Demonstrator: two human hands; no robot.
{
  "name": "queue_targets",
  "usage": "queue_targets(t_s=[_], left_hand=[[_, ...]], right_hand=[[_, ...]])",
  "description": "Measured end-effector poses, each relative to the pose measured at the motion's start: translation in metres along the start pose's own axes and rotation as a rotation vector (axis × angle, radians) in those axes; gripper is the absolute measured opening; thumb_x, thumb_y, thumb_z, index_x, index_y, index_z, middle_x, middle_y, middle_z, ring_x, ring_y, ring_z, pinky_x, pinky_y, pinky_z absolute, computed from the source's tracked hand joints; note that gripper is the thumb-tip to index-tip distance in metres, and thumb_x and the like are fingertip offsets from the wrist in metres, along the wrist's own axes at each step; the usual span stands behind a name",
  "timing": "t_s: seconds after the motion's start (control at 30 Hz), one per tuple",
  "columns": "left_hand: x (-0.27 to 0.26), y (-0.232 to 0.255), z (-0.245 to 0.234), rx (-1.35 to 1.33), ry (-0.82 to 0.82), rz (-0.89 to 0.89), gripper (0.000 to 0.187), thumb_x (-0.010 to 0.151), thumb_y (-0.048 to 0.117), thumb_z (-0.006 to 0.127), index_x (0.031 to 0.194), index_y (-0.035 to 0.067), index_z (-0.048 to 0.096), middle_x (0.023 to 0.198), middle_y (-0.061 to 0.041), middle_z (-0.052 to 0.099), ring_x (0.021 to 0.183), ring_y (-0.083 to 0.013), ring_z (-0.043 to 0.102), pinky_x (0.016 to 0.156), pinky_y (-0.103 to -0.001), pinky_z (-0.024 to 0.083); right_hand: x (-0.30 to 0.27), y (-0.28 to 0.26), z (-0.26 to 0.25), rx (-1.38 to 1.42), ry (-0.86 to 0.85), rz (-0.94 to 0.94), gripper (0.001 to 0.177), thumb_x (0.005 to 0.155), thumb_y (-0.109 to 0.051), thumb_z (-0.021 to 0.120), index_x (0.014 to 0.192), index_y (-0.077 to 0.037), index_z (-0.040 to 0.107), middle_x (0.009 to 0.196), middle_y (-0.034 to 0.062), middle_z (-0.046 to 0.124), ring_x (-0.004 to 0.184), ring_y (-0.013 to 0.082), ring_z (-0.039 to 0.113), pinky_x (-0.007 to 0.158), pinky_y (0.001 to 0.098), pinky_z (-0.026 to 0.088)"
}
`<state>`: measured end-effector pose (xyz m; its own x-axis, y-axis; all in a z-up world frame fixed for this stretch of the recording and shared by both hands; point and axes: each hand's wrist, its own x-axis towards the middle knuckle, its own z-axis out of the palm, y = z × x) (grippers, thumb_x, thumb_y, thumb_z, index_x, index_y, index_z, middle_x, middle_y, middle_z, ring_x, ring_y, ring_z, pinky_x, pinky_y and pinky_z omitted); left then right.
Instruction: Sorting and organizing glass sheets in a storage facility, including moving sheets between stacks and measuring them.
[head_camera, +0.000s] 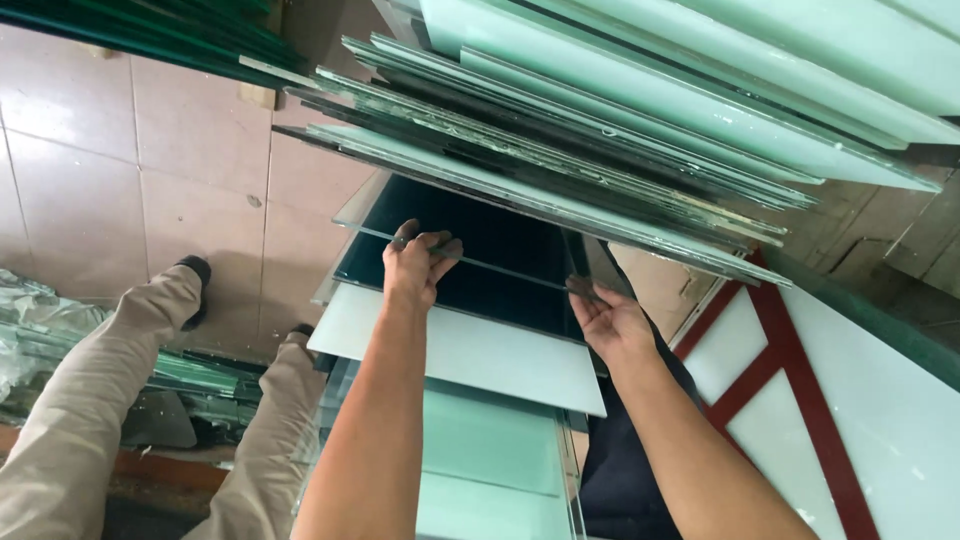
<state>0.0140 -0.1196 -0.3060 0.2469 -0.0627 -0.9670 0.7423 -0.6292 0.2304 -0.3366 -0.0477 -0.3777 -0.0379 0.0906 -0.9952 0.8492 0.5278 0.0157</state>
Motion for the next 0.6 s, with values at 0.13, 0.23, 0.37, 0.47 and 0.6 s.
queue_targets(t_s=[0.13,0.23,0.37,0.47,0.6], left_hand=[[-0.028,0.029,0.007,0.076,-0.163,-0.030,0.092,0.103,0.007,0.072,0.181,0.008,0.021,0.167,-0.035,0.052,0.153,-0.0507,0.053,0.120,-0.055,0.056],[-0.044,0.048,-0.003,0.387,-0.250,0.066,0.089,0.100,0.021,0.081,0.176,0.009,0.036,0.164,-0.032,0.056,0.156,-0.0454,0.052,0.127,-0.054,0.051],[-0.010,0.041,-0.042,0.901,-0.081,0.345,0.073,0.101,0.034,0.078,0.168,0.019,0.054,0.143,-0.013,0.076,0.143,-0.0342,0.067,0.123,-0.049,0.054],[0.008,0.018,-0.065,1.324,0.019,0.539,0.065,0.101,0.039,0.073,0.161,0.016,0.062,0.133,-0.015,0.081,0.133,-0.0387,0.072,0.119,-0.055,0.054],[-0.017,-0.017,-0.057,1.515,-0.080,0.582,0.066,0.096,0.039,0.078,0.156,0.014,0.065,0.131,-0.016,0.081,0.132,-0.0397,0.073,0.117,-0.053,0.055]], right_hand=[[-0.038,0.007,0.025,-0.043,-0.141,-0.062,0.024,0.100,-0.015,0.085,0.120,-0.005,0.075,0.127,0.0177,0.079,0.122,0.0370,0.078,0.111,0.0564,0.066],[-0.067,0.006,0.025,-0.427,-0.302,-0.222,0.040,0.104,-0.032,0.077,0.141,-0.018,0.074,0.148,0.0213,0.073,0.133,0.0391,0.073,0.115,0.0595,0.060],[-0.062,0.003,-0.002,-1.190,0.093,-0.515,0.044,0.102,-0.026,0.087,0.139,-0.006,0.076,0.131,0.0292,0.077,0.123,0.0450,0.075,0.099,0.0560,0.067],[-0.014,-0.013,-0.048,-1.809,0.313,-0.569,0.044,0.097,-0.056,0.084,0.129,-0.026,0.085,0.116,0.0065,0.086,0.110,0.0303,0.082,0.088,0.0467,0.071],[0.005,-0.013,-0.054,-2.015,0.288,-0.442,0.056,0.102,-0.069,0.067,0.122,-0.022,0.088,0.103,0.0129,0.086,0.101,0.0346,0.083,0.080,0.0491,0.070]])
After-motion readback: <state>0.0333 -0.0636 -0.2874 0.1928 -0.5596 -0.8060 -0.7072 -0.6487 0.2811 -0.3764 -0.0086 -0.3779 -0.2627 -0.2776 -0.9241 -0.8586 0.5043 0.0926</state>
